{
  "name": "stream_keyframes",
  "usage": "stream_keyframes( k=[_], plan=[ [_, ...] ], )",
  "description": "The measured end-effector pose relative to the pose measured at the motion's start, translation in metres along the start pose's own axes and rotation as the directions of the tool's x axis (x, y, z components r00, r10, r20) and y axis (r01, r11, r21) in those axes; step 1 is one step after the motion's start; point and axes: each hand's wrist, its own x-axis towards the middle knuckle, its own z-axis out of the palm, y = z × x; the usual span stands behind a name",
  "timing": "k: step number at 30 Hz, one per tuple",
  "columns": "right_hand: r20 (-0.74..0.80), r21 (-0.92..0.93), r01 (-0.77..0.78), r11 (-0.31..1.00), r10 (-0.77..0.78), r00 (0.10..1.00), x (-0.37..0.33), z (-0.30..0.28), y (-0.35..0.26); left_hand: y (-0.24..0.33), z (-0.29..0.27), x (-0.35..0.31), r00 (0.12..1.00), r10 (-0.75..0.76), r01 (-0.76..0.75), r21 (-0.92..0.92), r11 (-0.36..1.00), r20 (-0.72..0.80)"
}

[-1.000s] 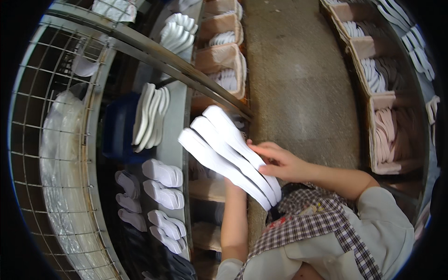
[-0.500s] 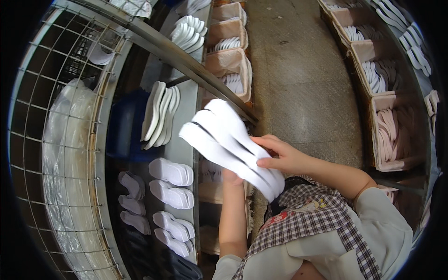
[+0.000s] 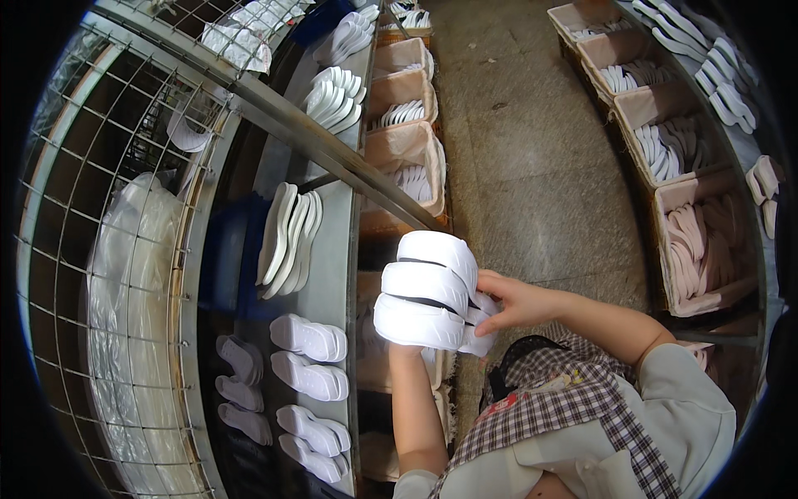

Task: The person picks up pairs of white slip-on shoes from a shelf, inspects them by turning them over, and places them into a large plastic bag. They then retrieve more pairs from the shelf and continue the process.

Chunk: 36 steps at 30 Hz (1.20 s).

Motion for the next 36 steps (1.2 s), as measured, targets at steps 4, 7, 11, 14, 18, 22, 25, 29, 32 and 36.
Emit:
stream_keyframes(
  k=[4,7,11,14,18,22,25,29,32,36],
  plan=[
    [0.019,0.008,-0.015,1.000,0.014,1.000,-0.008,-0.004,0.002,0.000,0.011,-0.002,0.998,0.026,-0.025,0.022,0.999,-0.058],
    [-0.016,-0.047,0.014,0.999,-0.015,1.000,-0.010,-0.006,0.004,0.009,0.031,-0.006,0.995,0.065,-0.057,0.095,0.994,-0.079],
    [-0.145,-0.499,0.429,0.753,-0.560,0.816,0.007,-0.018,0.010,0.015,0.063,-0.020,0.991,0.061,-0.043,0.157,0.987,-0.116],
    [-0.208,-0.039,0.276,0.961,-0.277,0.938,0.009,-0.019,0.008,0.014,0.070,-0.025,0.996,-0.007,0.011,0.045,0.999,-0.084],
    [0.009,0.710,-0.122,0.694,0.164,0.986,-0.005,-0.018,-0.004,0.010,0.061,-0.026,0.977,-0.194,0.170,-0.216,0.961,-0.093],
    [-0.061,0.642,-0.046,0.765,0.111,0.992,-0.016,-0.003,-0.002,0.003,0.063,-0.033,0.987,-0.120,0.095,-0.214,0.972,-0.108],
    [-0.059,0.636,0.017,0.772,0.027,0.998,-0.020,0.000,0.010,-0.001,0.065,-0.035,0.987,-0.099,0.071,-0.211,0.975,-0.127],
    [-0.083,0.646,0.080,0.759,-0.034,0.996,-0.026,0.004,0.022,-0.008,0.057,-0.038,0.996,-0.048,0.035,-0.174,0.984,-0.070],
    [-0.085,0.626,0.082,0.775,-0.037,0.996,-0.028,0.005,0.024,-0.016,0.049,-0.041,0.999,-0.030,0.023,-0.177,0.984,-0.035],
    [-0.179,0.369,0.146,0.918,-0.083,0.980,-0.027,0.016,0.014,-0.021,0.037,-0.045,0.932,-0.258,0.209,-0.202,0.957,-0.254]
  ],
)
